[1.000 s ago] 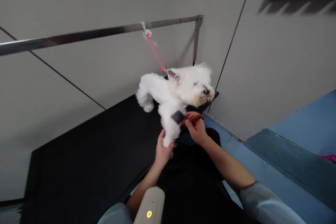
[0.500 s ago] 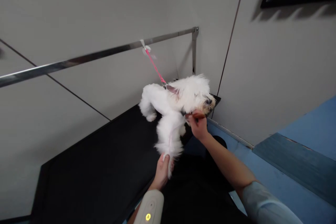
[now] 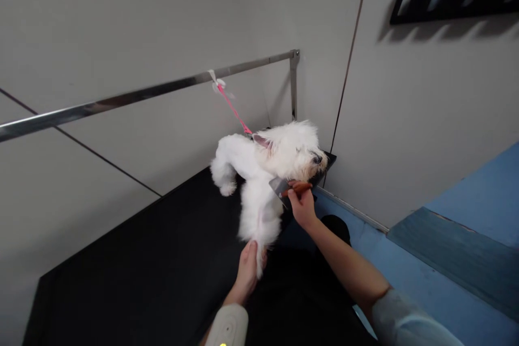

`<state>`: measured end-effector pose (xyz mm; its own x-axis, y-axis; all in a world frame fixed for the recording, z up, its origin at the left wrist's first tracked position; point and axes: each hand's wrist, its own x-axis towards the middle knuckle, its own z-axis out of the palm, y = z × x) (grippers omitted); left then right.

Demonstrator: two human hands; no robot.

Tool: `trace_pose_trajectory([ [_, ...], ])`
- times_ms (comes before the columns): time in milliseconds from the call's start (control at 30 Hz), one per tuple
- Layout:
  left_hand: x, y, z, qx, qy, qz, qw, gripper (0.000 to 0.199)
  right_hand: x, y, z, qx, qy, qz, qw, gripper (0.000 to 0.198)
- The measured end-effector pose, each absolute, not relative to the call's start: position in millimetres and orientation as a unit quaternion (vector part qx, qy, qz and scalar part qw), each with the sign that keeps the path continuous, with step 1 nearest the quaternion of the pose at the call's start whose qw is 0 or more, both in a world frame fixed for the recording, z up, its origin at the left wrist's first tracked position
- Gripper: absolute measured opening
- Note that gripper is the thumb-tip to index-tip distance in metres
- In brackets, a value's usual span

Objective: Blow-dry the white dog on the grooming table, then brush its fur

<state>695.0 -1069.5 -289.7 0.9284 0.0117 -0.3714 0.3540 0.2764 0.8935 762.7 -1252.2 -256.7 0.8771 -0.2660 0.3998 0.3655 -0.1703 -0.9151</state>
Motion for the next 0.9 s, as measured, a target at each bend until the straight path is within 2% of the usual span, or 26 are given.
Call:
trace_pose_trajectory([
  [133, 708, -1079, -285, 0.589, 0.165, -0.107, 0.784, 0.072, 748, -1252, -264, -0.724, -0.099, -0.139, 0.668, 0.021],
  [267, 716, -1082, -286, 0.591, 0.149, -0.109, 0.785, 0.071, 740, -1256, -262, -0.669, -0.005, -0.250, 0.700, 0.021],
  [400, 716, -1081, -285, 0.590, 0.167, -0.110, 0.782, 0.066, 739, -1258, -258, -0.703, -0.096, -0.141, 0.690, 0.022],
  [533, 717, -1079, -281, 0.573, 0.167, -0.122, 0.793, 0.064, 744, -1257, -254, -0.673, -0.009, -0.265, 0.690, 0.019],
  [667, 716, -1077, -281, 0.549, 0.177, -0.136, 0.806, 0.060, 751, -1251, -253, -0.714, -0.121, -0.137, 0.675, 0.017],
  [800, 712, -1075, -285, 0.548, 0.173, -0.127, 0.808, 0.061, 764, -1250, -250, -0.693, -0.053, -0.220, 0.685, 0.014],
  [900, 708, -1073, -288, 0.554, 0.180, -0.125, 0.803, 0.064, 772, -1249, -248, -0.730, -0.145, -0.136, 0.654, 0.016],
])
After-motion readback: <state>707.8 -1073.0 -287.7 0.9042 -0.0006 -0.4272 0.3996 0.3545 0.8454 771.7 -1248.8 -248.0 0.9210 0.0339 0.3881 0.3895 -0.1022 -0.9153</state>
